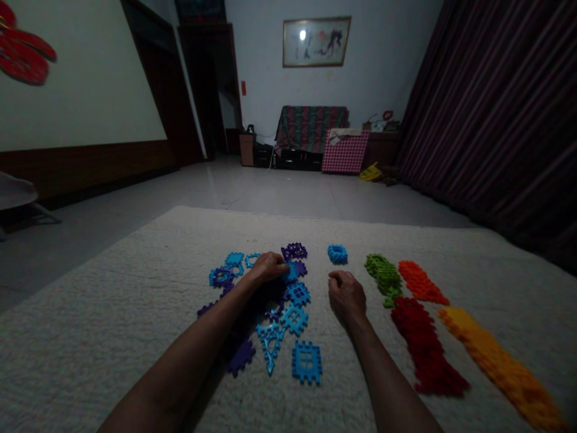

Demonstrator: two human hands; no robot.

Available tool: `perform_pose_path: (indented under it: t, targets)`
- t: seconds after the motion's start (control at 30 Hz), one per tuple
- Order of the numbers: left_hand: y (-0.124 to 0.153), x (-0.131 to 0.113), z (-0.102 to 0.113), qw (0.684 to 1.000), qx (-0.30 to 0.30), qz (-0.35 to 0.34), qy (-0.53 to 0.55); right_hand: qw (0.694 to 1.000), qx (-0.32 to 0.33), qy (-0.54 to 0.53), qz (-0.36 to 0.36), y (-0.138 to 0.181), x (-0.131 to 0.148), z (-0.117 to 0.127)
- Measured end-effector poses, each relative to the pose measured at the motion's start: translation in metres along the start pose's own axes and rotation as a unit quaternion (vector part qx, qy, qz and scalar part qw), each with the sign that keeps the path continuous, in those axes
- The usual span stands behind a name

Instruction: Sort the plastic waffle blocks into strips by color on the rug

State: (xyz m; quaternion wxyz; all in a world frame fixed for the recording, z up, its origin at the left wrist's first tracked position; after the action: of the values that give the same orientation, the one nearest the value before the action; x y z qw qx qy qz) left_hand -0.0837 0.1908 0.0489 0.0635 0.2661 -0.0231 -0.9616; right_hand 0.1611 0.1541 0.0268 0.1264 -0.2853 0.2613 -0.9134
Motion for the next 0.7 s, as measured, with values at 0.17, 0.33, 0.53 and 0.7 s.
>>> perform_pose_path:
  t: [0.17,0.33,0.53,0.7]
  targets:
    - [0.001,-0.005,-0.003,1.0,0.01,0.007,0.021,1.0,0.007,0.006,-0.005,0.0,0.001,0.001]
    - [-0.004,-0.006,0.007,0.993,0.005,0.025,0.118,1.0,0.012,0.009,-0.012,-0.001,0.003,0.002]
    - [-0.001,-0.002,0.024,0.964,-0.051,0.041,0.256,1.0,0.007,0.009,-0.01,0.0,0.003,0.002]
    - [0.015,-0.011,-0.002,0.946,0.079,0.057,0.309,1.0,0.005,0.011,-0.012,0.0,0.002,0.003]
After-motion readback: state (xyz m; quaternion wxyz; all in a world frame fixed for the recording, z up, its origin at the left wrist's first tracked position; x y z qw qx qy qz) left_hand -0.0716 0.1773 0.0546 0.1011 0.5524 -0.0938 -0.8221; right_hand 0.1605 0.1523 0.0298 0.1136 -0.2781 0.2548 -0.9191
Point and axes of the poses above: each hand's wrist, its own y-axis away from the middle knuckle, its own z-axis out of the back of the hand, x = y × z, the point moved 8 cm from there along -y, towards the middle knuckle, and after that the axes turned 14 degrees about z, right-handed, at the moved point
